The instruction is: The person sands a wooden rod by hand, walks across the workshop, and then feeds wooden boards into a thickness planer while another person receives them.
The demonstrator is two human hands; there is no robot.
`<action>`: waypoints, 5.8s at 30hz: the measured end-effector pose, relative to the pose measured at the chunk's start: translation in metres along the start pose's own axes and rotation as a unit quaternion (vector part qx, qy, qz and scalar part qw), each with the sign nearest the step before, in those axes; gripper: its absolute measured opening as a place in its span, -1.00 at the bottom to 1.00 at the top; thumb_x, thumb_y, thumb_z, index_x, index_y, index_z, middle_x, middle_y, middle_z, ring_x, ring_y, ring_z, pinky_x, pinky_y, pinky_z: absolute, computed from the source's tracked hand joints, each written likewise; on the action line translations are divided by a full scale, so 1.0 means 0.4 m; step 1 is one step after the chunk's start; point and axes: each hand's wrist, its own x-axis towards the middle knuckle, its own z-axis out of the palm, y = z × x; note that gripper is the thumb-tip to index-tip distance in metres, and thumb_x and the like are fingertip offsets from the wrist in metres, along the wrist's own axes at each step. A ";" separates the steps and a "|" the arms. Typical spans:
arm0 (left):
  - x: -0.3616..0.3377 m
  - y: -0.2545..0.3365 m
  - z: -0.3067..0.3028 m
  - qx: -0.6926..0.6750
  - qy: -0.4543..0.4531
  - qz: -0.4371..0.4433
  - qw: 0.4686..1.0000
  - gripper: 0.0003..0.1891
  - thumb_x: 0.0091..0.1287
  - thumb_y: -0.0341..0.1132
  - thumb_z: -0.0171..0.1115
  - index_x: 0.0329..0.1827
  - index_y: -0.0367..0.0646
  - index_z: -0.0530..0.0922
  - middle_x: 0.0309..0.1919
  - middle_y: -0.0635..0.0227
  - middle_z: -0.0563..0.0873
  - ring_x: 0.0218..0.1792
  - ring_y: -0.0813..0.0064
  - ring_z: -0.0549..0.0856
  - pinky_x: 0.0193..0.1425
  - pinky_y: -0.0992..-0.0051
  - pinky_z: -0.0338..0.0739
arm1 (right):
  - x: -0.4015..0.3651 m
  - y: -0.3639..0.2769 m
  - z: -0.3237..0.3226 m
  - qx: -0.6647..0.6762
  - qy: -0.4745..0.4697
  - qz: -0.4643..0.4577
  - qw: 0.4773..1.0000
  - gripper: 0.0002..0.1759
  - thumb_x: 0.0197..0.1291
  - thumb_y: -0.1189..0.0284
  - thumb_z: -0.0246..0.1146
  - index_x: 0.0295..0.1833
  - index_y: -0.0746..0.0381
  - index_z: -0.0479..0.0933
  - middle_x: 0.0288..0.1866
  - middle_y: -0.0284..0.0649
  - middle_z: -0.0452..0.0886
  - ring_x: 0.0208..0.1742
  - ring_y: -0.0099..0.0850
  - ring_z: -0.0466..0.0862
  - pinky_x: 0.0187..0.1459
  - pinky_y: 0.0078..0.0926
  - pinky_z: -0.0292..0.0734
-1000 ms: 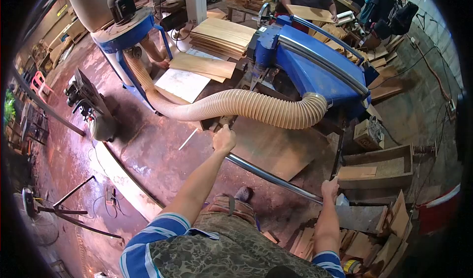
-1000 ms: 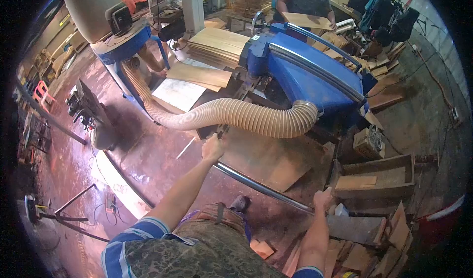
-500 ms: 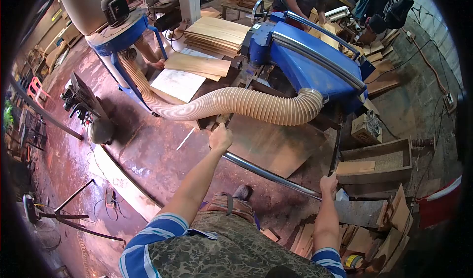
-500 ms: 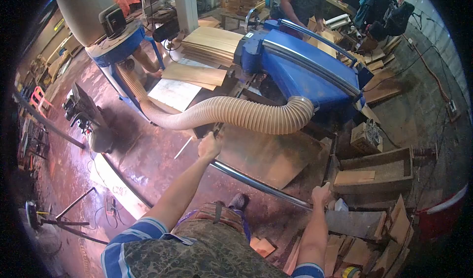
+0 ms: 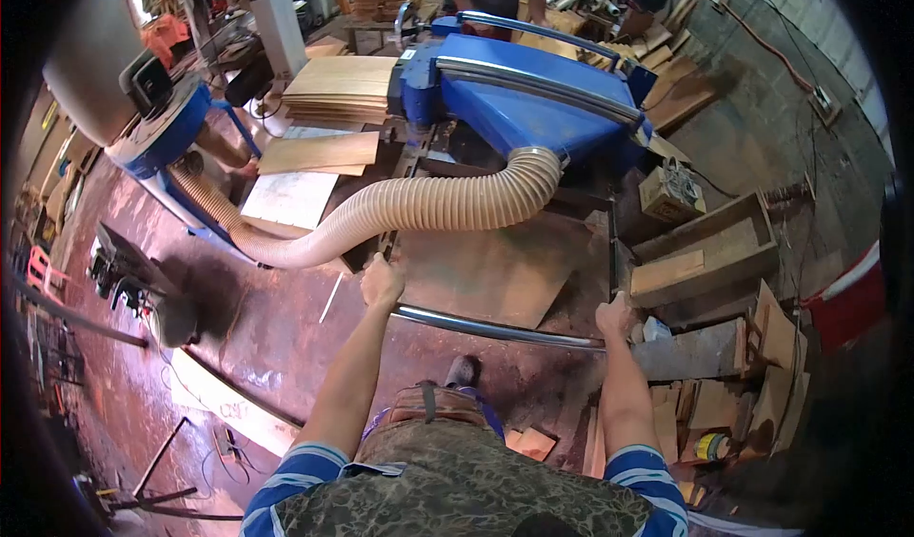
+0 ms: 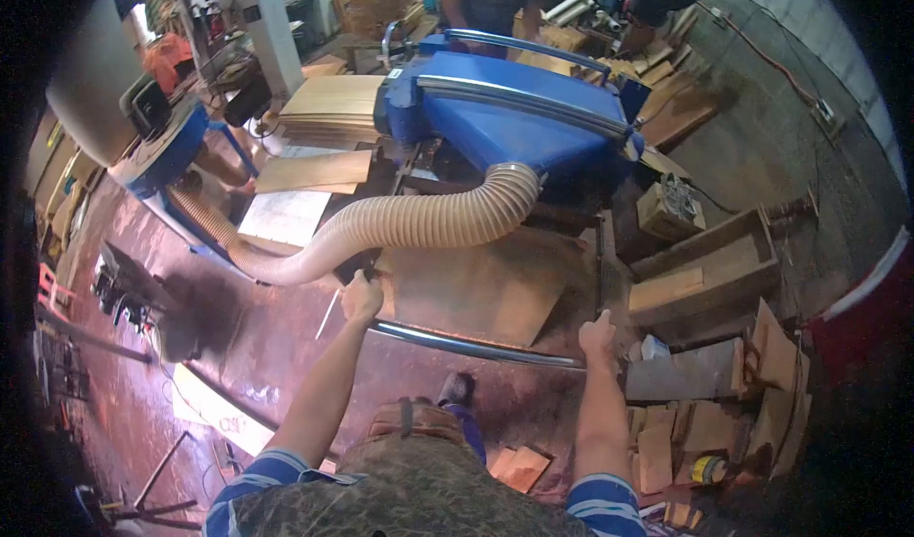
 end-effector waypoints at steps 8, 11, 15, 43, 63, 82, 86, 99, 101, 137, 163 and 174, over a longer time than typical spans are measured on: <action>0.005 -0.014 0.019 -0.006 0.049 0.021 0.999 -0.58 0.31 -0.10 0.07 0.05 -0.27 0.52 -0.02 -0.14 0.70 0.05 -0.13 0.68 0.18 0.02 0.52 | 0.044 0.036 0.059 0.028 -0.021 0.005 0.999 -0.40 0.17 0.39 0.09 0.36 0.28 0.31 0.14 0.34 0.55 0.19 0.23 0.57 0.23 0.09 0.46; 0.003 -0.014 0.019 -0.005 0.053 0.025 0.998 -0.58 0.31 -0.11 0.07 0.04 -0.27 0.52 -0.02 -0.14 0.69 0.05 -0.14 0.67 0.17 0.01 0.52 | 0.044 0.040 0.062 0.031 0.001 -0.004 1.000 -0.41 0.15 0.40 0.11 0.33 0.31 0.33 0.12 0.35 0.56 0.17 0.23 0.58 0.21 0.07 0.47; 0.007 -0.019 0.023 -0.006 0.052 0.027 0.998 -0.58 0.30 -0.11 0.08 0.04 -0.27 0.52 -0.01 -0.14 0.69 0.05 -0.14 0.67 0.17 0.01 0.52 | 0.043 0.034 0.044 0.031 -0.039 0.005 0.999 -0.33 0.18 0.31 0.18 0.41 0.27 0.27 0.19 0.32 0.52 0.25 0.22 0.52 0.26 0.08 0.42; 0.008 -0.017 0.023 0.004 0.058 0.031 0.998 -0.60 0.31 -0.12 0.11 0.03 -0.28 0.53 -0.05 -0.16 0.71 0.03 -0.14 0.69 0.15 0.02 0.55 | 0.009 0.013 0.016 0.041 -0.022 -0.017 0.999 -0.42 0.15 0.35 0.15 0.29 0.31 0.33 0.10 0.34 0.56 0.15 0.22 0.59 0.19 0.08 0.48; 0.010 -0.015 0.020 -0.009 0.053 0.021 0.998 -0.56 0.28 -0.09 0.10 0.06 -0.26 0.53 -0.03 -0.16 0.70 0.05 -0.14 0.68 0.17 0.03 0.53 | 0.021 0.019 0.034 0.021 -0.017 -0.001 1.000 -0.34 0.16 0.36 0.18 0.38 0.32 0.25 0.16 0.32 0.54 0.19 0.21 0.58 0.22 0.07 0.47; 0.012 -0.020 0.039 0.004 0.065 0.041 0.997 -0.56 0.29 -0.13 0.11 0.13 -0.23 0.50 -0.06 -0.18 0.71 0.02 -0.19 0.68 0.15 -0.01 0.53 | 0.041 0.040 0.036 0.022 -0.024 0.010 0.999 -0.35 0.10 0.32 0.21 0.31 0.30 0.28 0.08 0.29 0.60 0.16 0.22 0.59 0.20 0.07 0.49; 0.023 -0.032 0.049 0.005 0.062 0.052 0.997 -0.54 0.28 -0.13 0.11 0.14 -0.26 0.50 -0.06 -0.20 0.71 0.03 -0.19 0.68 0.16 0.00 0.52 | 0.043 0.029 0.028 -0.002 -0.069 0.025 0.997 -0.29 0.18 0.32 0.12 0.48 0.19 0.23 0.24 0.20 0.55 0.28 0.12 0.56 0.30 0.02 0.46; 0.019 -0.029 0.044 -0.017 0.062 0.060 0.996 -0.56 0.25 -0.17 0.10 0.10 -0.30 0.51 -0.06 -0.23 0.70 0.06 -0.18 0.66 0.19 0.00 0.50 | 0.020 0.015 0.003 0.015 -0.057 0.031 0.998 -0.37 0.16 0.35 0.14 0.39 0.23 0.30 0.18 0.23 0.59 0.24 0.15 0.57 0.28 0.01 0.45; 0.016 -0.025 0.040 -0.021 0.064 0.054 0.996 -0.57 0.26 -0.17 0.10 0.09 -0.30 0.52 -0.07 -0.22 0.70 0.06 -0.18 0.66 0.19 0.01 0.49 | 0.026 0.019 0.010 0.015 -0.054 0.028 0.998 -0.35 0.16 0.35 0.14 0.41 0.23 0.29 0.17 0.23 0.59 0.23 0.15 0.58 0.29 0.01 0.45; 0.009 -0.003 0.028 -0.006 0.056 0.032 0.998 -0.50 0.25 -0.17 0.12 0.23 -0.18 0.50 -0.03 -0.15 0.71 0.06 -0.14 0.67 0.18 0.02 0.51 | 0.007 -0.105 0.168 0.093 0.228 -0.299 0.922 -0.60 0.10 0.30 0.28 0.06 0.21 0.50 -0.05 -0.04 0.57 0.12 -0.03 0.47 0.25 0.00 0.27; 0.008 -0.029 0.033 -0.043 0.031 0.044 0.998 -0.48 0.24 -0.17 0.12 0.28 -0.10 0.47 -0.12 -0.04 0.74 -0.02 -0.12 0.70 0.14 -0.02 0.51 | 0.288 -0.457 0.288 0.740 -0.271 0.102 0.607 -0.76 0.45 0.26 0.02 0.04 0.10 0.52 -0.11 -0.27 0.62 -0.11 -0.31 0.63 -0.13 -0.22 0.64; 0.037 -0.071 0.023 -0.064 -0.039 0.044 0.996 -0.37 0.27 -0.13 0.19 0.39 -0.14 0.31 0.02 -0.07 0.68 0.05 -0.14 0.65 0.18 0.00 0.49 | 0.239 -0.466 0.350 0.784 -0.184 0.139 0.576 -0.65 0.51 0.17 -0.09 0.07 0.06 0.55 -0.23 -0.44 0.61 -0.28 -0.46 0.59 -0.08 -0.38 0.61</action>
